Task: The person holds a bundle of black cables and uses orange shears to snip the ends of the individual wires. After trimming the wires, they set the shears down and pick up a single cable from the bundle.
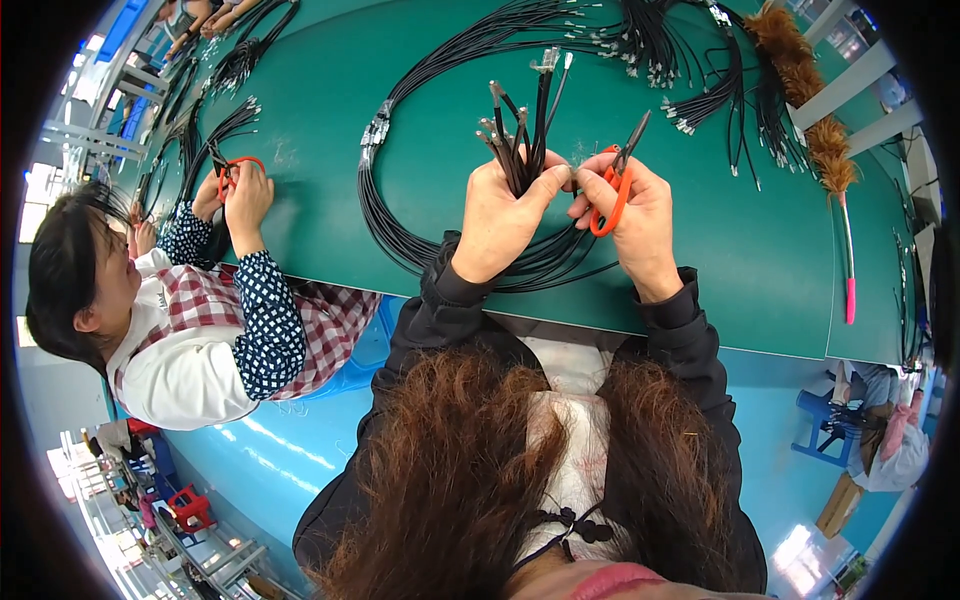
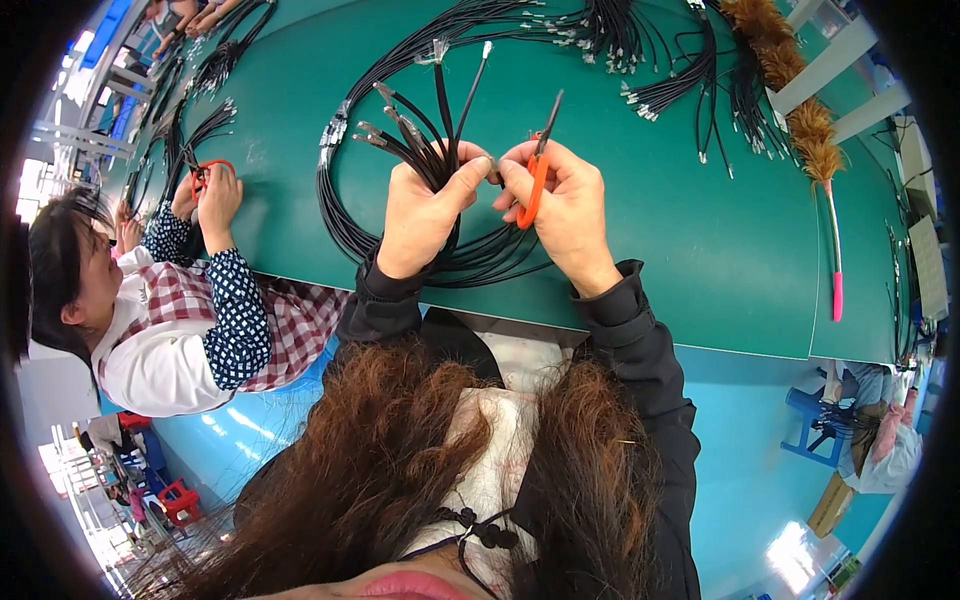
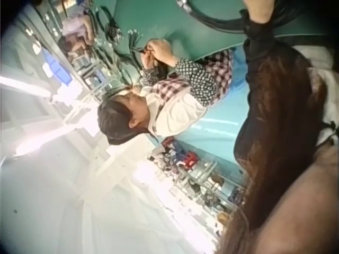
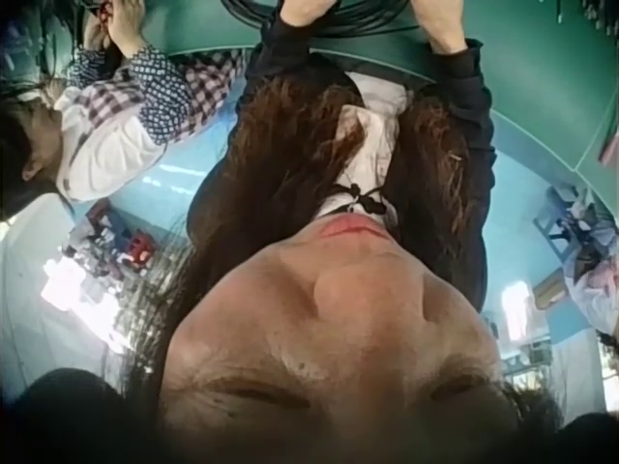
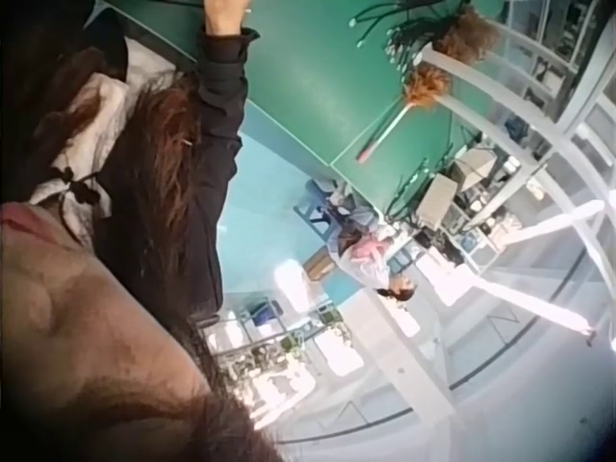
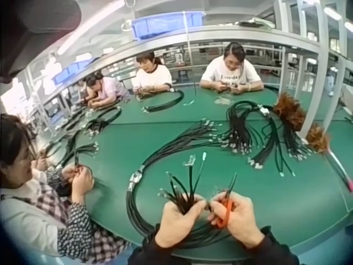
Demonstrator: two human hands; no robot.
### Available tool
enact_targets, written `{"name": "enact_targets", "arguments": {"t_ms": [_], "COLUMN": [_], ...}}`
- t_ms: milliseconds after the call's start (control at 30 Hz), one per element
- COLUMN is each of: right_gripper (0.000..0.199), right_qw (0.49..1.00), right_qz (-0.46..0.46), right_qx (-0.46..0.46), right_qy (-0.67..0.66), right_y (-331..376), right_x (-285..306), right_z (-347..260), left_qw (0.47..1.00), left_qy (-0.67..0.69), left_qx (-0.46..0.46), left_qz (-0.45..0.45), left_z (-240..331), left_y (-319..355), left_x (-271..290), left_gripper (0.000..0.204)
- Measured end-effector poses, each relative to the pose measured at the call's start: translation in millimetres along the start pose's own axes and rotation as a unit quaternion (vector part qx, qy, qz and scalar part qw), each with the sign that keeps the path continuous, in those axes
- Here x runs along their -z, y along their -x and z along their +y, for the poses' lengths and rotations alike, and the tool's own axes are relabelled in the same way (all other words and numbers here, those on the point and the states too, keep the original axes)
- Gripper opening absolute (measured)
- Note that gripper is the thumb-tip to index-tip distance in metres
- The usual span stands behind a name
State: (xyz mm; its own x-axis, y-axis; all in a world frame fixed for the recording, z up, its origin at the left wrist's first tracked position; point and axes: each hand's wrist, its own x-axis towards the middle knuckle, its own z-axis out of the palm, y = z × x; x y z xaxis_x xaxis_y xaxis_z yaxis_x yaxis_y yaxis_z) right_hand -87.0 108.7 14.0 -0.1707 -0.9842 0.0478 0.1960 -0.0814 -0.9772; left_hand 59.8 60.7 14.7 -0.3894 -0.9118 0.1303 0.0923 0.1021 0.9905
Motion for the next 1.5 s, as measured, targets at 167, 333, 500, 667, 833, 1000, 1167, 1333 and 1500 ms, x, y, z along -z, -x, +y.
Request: {"name": "enact_targets", "arguments": {"t_ms": [167, 333, 500, 667, 833, 1000, 1167, 1333, 1500], "right_gripper": [0.012, 0.012, 0.012, 0.012, 0.013, 0.014, 0.014, 0.014, 0.014], "right_qw": [0.999, 0.998, 1.000, 0.999, 0.998, 0.997, 0.996, 0.996, 0.997], "right_qz": [0.013, 0.020, 0.014, 0.033, 0.053, 0.060, 0.074, 0.070, 0.063], "right_qx": [-0.006, 0.006, 0.011, 0.000, -0.004, -0.001, -0.007, 0.006, 0.020], "right_qy": [-0.050, -0.051, 0.001, -0.023, -0.037, -0.037, -0.056, -0.050, -0.026], "right_y": [2, 3, 6, 3, -1, -2, -6, -5, -1], "right_x": [-1, -1, -5, -5, -6, -5, -6, -2, -4], "right_z": [0, 3, 2, 7, 10, 8, 7, 7, 6], "left_qw": [0.999, 0.999, 0.999, 0.994, 0.987, 0.993, 0.989, 0.996, 0.998], "left_qy": [0.034, 0.044, 0.000, -0.091, -0.137, -0.093, -0.101, -0.027, -0.042], "left_qx": [0.024, 0.023, -0.012, 0.004, -0.007, -0.026, -0.057, -0.007, -0.027], "left_qz": [-0.001, 0.002, 0.038, 0.064, 0.084, 0.073, 0.093, 0.090, 0.035], "left_z": [-1, 7, -6, 0, -1, -4, -10, 1, -9], "left_y": [2, 3, 5, 6, 5, 2, -1, 0, -1], "left_x": [1, -4, -3, -5, -9, -9, -8, -8, -8], "left_gripper": [0.015, 0.017, 0.014, 0.014, 0.013, 0.012, 0.012, 0.014, 0.012]}}
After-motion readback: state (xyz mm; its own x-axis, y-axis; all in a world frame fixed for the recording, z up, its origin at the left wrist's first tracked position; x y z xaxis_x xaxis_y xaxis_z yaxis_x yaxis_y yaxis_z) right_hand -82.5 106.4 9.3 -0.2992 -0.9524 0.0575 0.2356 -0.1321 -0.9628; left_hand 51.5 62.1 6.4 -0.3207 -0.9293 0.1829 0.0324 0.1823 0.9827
